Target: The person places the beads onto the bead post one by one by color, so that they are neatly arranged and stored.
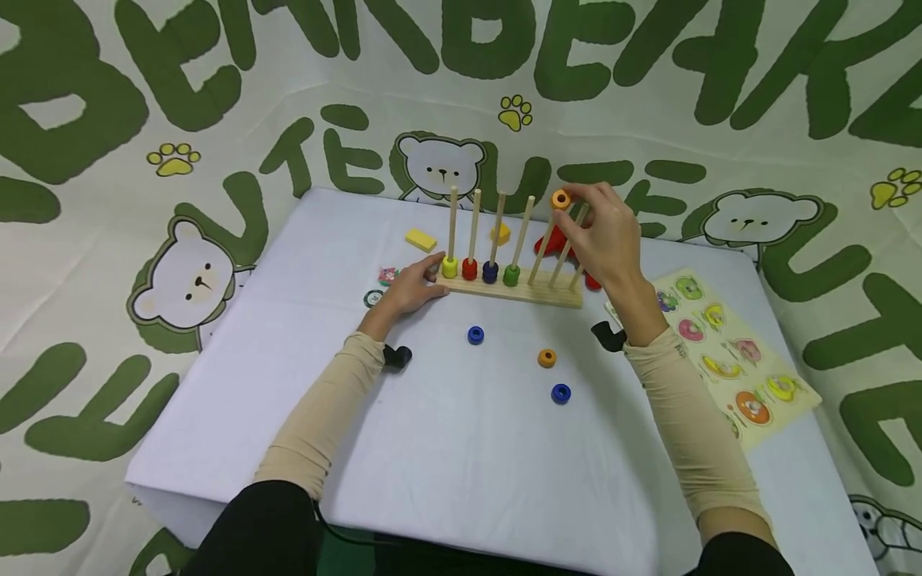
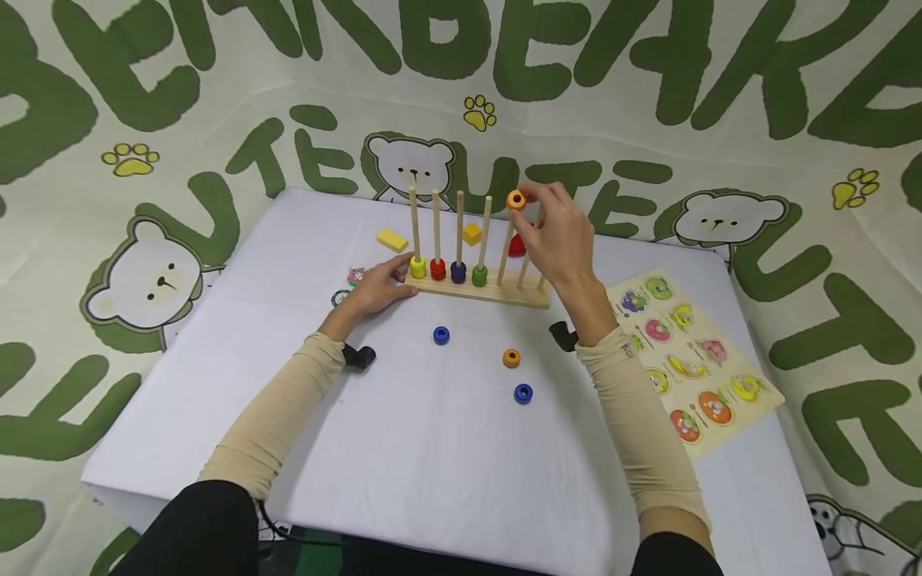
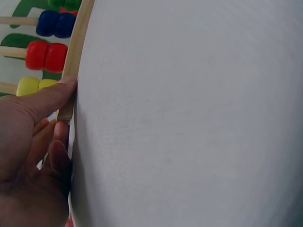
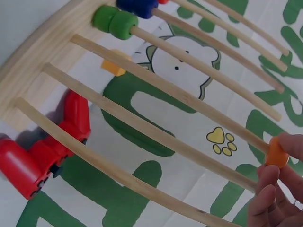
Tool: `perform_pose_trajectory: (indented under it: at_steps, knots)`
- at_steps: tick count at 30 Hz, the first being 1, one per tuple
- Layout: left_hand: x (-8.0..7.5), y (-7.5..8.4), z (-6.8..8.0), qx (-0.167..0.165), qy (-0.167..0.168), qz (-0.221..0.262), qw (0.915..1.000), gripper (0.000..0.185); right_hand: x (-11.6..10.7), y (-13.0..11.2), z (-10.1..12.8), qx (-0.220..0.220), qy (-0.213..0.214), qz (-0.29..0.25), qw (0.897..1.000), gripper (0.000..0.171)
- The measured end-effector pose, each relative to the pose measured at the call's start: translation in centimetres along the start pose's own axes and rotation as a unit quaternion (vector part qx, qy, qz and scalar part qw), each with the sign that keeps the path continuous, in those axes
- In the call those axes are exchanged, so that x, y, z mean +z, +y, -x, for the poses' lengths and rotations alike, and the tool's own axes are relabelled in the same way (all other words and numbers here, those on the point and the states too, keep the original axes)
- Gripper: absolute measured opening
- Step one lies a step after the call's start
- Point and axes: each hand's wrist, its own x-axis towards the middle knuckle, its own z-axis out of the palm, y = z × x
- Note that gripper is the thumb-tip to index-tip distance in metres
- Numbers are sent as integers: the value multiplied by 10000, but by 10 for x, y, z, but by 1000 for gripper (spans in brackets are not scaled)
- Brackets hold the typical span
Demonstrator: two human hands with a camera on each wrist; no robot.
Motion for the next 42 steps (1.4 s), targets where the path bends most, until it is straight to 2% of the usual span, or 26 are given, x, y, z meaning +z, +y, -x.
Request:
perform_pose_trajectory:
  at_steps: [7,16,19,22,24,26,28,30,32,34,35,36,38,40,42]
  knots:
    - [1,-3,0,-10,26,48,10000,78,1,-1,-1,248,-188,0,9995,38]
    - [4,-3,2,-55,-19,12,10000,78,5,4,4,283,-355,120,9989,38]
    - [5,-3,2,-50,-14,-3,10000,77,5,5,7,252,-241,72,9994,40]
    - [6,-3,2,-37,-11,-3,10000,77,2,7,14,70,127,-76,9999,40]
    - [7,-3,1,-34,-22,-7,10000,78,-2,7,23,-136,382,-173,9990,36]
    - [8,-2,0,-44,-41,-19,10000,79,-6,8,37,-325,391,-178,9985,28]
    - [7,-1,-1,-50,-52,-29,10000,79,-11,9,54,-359,-110,-61,9993,22]
    - [6,0,-2,-41,-48,-47,10000,79,-13,12,71,-186,-1116,135,9935,21]
    - [4,1,-2,-43,-30,-42,10000,79,-11,17,87,23,-2325,339,9720,25]
    - [2,2,-3,-49,-15,-42,10000,79,-7,22,101,213,-3342,447,9412,32]
    - [1,2,-3,-60,-15,-44,10000,79,-4,25,108,277,-3706,464,9272,35]
    - [0,2,-3,-71,-15,-47,10000,79,-1,27,113,317,-3952,431,9171,37]
    - [-1,2,-2,-87,-17,-34,10000,79,6,31,122,355,-4216,249,9057,36]
    - [-1,1,-2,-69,-26,-31,10000,79,11,33,129,378,-4267,55,9036,32]
    - [-1,0,-2,-36,-26,-16,10000,78,15,34,133,388,-4214,-108,9060,28]
